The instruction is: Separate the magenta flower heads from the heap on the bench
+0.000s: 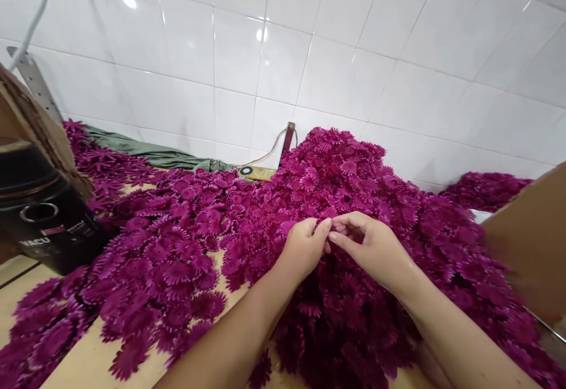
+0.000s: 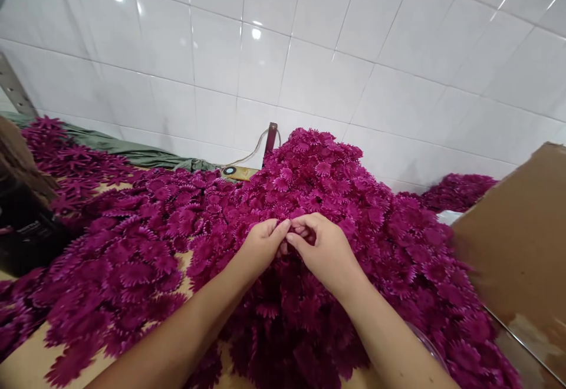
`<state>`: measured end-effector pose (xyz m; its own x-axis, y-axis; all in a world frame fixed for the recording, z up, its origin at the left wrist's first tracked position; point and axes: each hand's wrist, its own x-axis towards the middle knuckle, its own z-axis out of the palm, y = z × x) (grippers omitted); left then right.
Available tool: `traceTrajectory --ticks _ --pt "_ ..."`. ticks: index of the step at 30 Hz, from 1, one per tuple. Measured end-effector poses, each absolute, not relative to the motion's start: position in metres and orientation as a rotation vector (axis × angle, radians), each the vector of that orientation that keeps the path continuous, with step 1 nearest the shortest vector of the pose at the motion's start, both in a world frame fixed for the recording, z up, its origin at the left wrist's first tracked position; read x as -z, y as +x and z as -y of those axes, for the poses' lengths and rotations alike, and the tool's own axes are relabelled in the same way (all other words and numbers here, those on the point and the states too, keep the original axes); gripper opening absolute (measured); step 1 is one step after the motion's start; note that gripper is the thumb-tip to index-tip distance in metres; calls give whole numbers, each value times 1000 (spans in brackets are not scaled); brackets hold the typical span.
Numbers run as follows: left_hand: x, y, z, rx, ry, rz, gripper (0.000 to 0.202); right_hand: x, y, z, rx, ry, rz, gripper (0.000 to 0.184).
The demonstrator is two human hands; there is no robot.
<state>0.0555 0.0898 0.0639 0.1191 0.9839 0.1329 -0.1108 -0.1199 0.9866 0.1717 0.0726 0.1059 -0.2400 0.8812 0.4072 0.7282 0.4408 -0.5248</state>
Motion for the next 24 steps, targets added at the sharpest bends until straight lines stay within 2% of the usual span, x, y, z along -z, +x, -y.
traceTrajectory --ticks 2,4,7,10,14,18,21,22,24 --pt "-64 55 -90 -1245 1314 -979 34 -106 172 -75 -376 -1368 2009 11" --pt "-66 55 -89 -1232 1331 -926 35 -107 172 -75 -273 -1379 2003 12" --pt "-71 55 -87 -1264 1374 -887 29 -111 168 -76 -135 -1410 1958 14" --pt "-75 55 -84 -1309 1398 -896 22 -121 167 -88 -160 -1441 1869 14" --pt "-79 50 -85 -1326 1338 -943 19 -138 189 -121 55 -1543 1534 12" --pt "-82 41 -91 -1284 1183 -923 13 -143 216 -143 26 -1614 1502 8" --pt "-83 39 -96 -1261 1120 -901 10 -137 212 -135 21 -1549 1692 41" --pt "-82 39 -97 -1263 1120 -902 10 -134 205 -129 9 -1500 1747 46" --pt "-79 39 -98 -1277 1155 -909 12 -131 189 -115 -78 -1417 1849 40"
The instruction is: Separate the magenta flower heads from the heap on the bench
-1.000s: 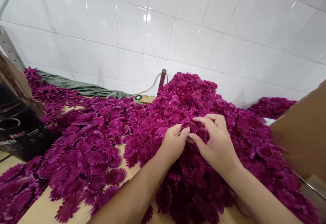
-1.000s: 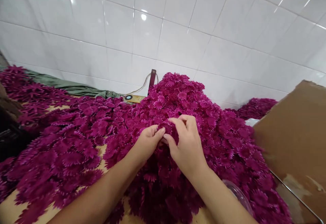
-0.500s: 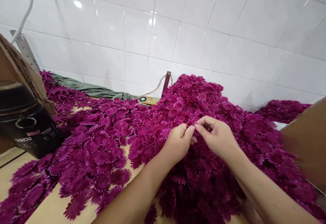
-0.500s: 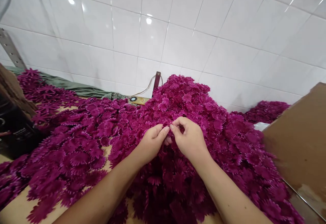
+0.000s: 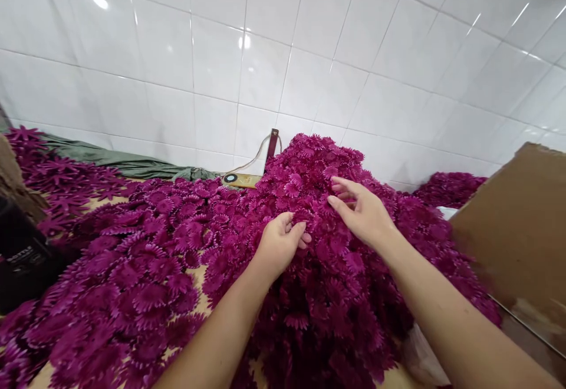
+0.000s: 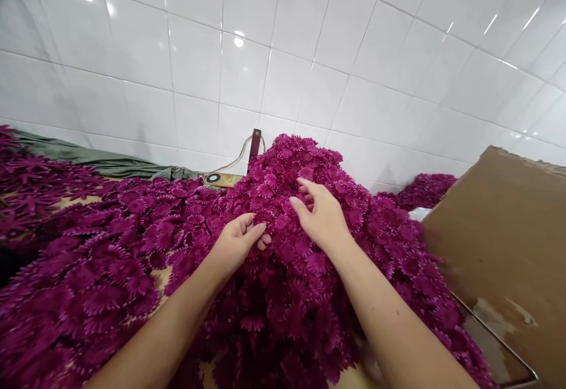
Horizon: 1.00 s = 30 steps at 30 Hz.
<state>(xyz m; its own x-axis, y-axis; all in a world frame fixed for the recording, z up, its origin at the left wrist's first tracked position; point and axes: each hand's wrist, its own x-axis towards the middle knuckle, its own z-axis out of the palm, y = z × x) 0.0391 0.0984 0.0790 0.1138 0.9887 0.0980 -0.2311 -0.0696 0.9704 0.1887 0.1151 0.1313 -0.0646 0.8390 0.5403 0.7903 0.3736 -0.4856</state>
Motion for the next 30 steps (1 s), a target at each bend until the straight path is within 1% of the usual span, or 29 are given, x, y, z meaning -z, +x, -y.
traceTrajectory --ticks 3,7,10,12,13,14,16,18,24,27,28,30 --pt "-72 38 -102 -1311 1248 -935 22 -127 165 -100 -384 -1345 2000 25" --pt "-66 35 -105 -1322 1301 -933 29 -121 155 -100 -738 -1271 2013 18" --pt "-68 35 -102 -1223 1266 -866 29 -120 158 -103 -856 -1276 1997 13" --pt "-71 36 -98 -1196 1264 -818 28 -121 160 -102 -709 -1340 2040 8" --pt "-73 37 -96 -1197 1282 -803 25 -122 161 -100 -553 -1390 2063 4" --pt "-74 38 -95 -1200 1312 -796 22 -123 162 -98 -369 -1437 2079 4" --pt "-75 40 -92 -1202 1366 -791 15 -122 162 -94 -32 -1484 2083 12" --pt "-75 43 -92 -1210 1385 -796 12 -120 160 -92 146 -1475 2067 15" --pt "-73 48 -97 -1310 1289 -914 16 -119 155 -112 246 -1486 1982 12" --pt "-75 44 -94 -1307 1236 -908 14 -133 178 -138 305 -1624 1735 15" --pt "-76 42 -93 -1299 1223 -887 12 -139 189 -146 256 -1709 1605 15" --pt "-77 40 -93 -1279 1197 -841 10 -149 208 -155 241 -1744 1557 20"
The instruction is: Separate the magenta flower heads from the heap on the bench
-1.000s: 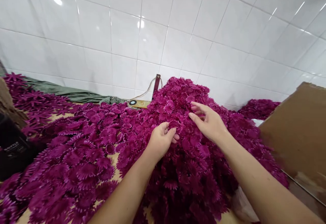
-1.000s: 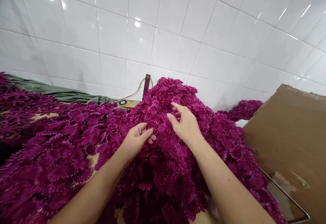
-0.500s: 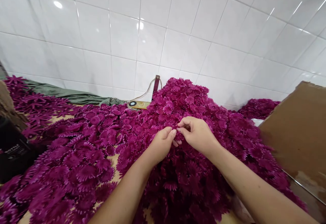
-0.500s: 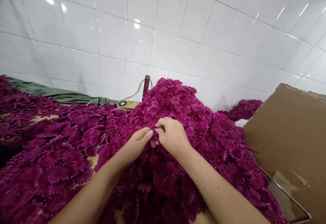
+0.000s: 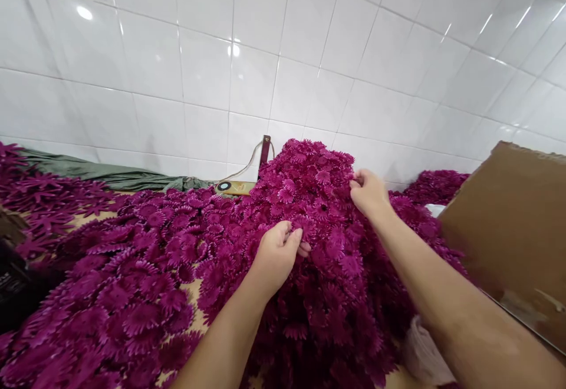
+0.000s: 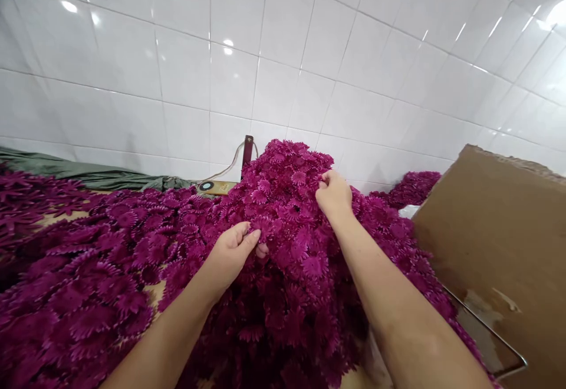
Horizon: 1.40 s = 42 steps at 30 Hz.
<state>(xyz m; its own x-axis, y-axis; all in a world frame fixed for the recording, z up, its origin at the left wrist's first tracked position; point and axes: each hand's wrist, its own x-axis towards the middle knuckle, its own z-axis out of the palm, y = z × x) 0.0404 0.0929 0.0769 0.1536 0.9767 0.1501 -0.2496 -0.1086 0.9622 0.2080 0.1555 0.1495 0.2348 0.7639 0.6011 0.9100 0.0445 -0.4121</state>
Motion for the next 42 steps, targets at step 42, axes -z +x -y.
traceTrajectory --ticks 42 --pt "-74 33 -103 -1340 1275 -836 18 -141 187 -132 -91 -1508 1889 38"
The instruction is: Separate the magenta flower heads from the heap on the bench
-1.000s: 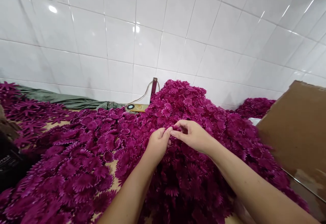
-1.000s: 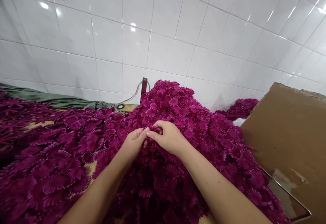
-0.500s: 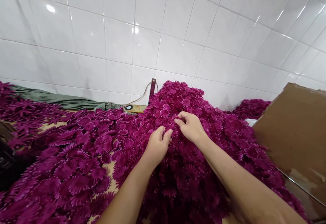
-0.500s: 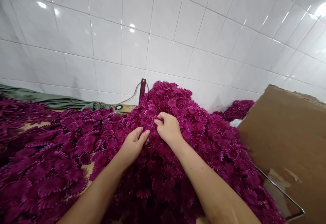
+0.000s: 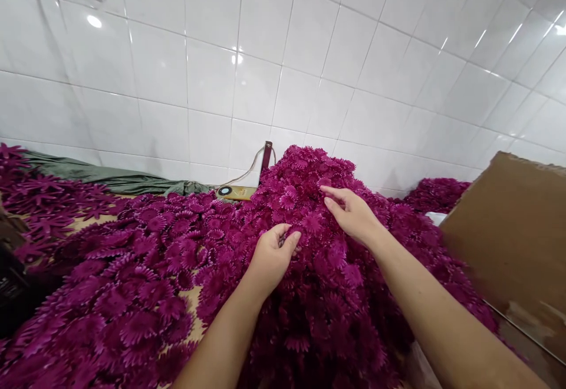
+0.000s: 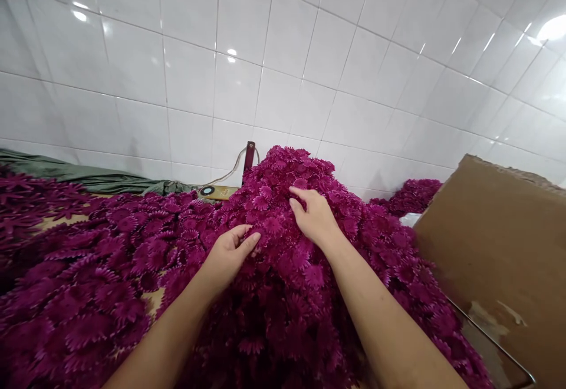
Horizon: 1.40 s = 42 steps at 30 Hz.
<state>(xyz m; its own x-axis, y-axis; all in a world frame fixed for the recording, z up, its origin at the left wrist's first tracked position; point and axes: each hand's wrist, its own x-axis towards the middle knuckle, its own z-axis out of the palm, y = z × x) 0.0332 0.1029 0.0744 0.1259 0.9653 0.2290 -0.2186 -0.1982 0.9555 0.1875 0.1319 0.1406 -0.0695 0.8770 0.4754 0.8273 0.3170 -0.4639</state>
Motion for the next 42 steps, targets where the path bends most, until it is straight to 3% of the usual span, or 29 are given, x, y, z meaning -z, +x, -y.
traceTrajectory --ticks 3,6,9,12,14,17,20,24,33,37,42 --pt "-74 30 -103 -1337 1384 -907 21 -137 176 -115 -479 -1446 2027 36" --pt "-72 33 -104 -1331 1523 -1012 25 -130 167 -107 -638 -1426 1987 25" --pt "-68 38 -103 -1317 1616 -1058 24 -128 165 -112 -568 -1420 1851 14" --pt "-67 37 -100 -1376 1723 -1136 24 -135 182 -126 -209 -1537 1674 10" --pt "-69 34 -99 -1412 1748 -1175 23 -144 203 -135 55 -1655 1393 12" --pt "-74 30 -98 -1427 1638 -1133 22 -155 228 -138 15 -1698 1326 20" --pt "-76 33 -99 -1400 1555 -1065 21 -156 227 -126 -343 -1523 1476 17" --pt "-74 38 -98 -1350 1572 -1032 21 -149 206 -110 -916 -1288 1565 33" --pt "-75 32 -97 -1352 1510 -990 20 -141 203 -111 -664 -1446 1377 40" --pt "-75 36 -93 -1358 1453 -903 18 -132 193 -112 -709 -1424 1422 36" --pt "-80 47 -85 -1265 1316 -702 43 -117 173 -107 -875 -1301 1561 43"
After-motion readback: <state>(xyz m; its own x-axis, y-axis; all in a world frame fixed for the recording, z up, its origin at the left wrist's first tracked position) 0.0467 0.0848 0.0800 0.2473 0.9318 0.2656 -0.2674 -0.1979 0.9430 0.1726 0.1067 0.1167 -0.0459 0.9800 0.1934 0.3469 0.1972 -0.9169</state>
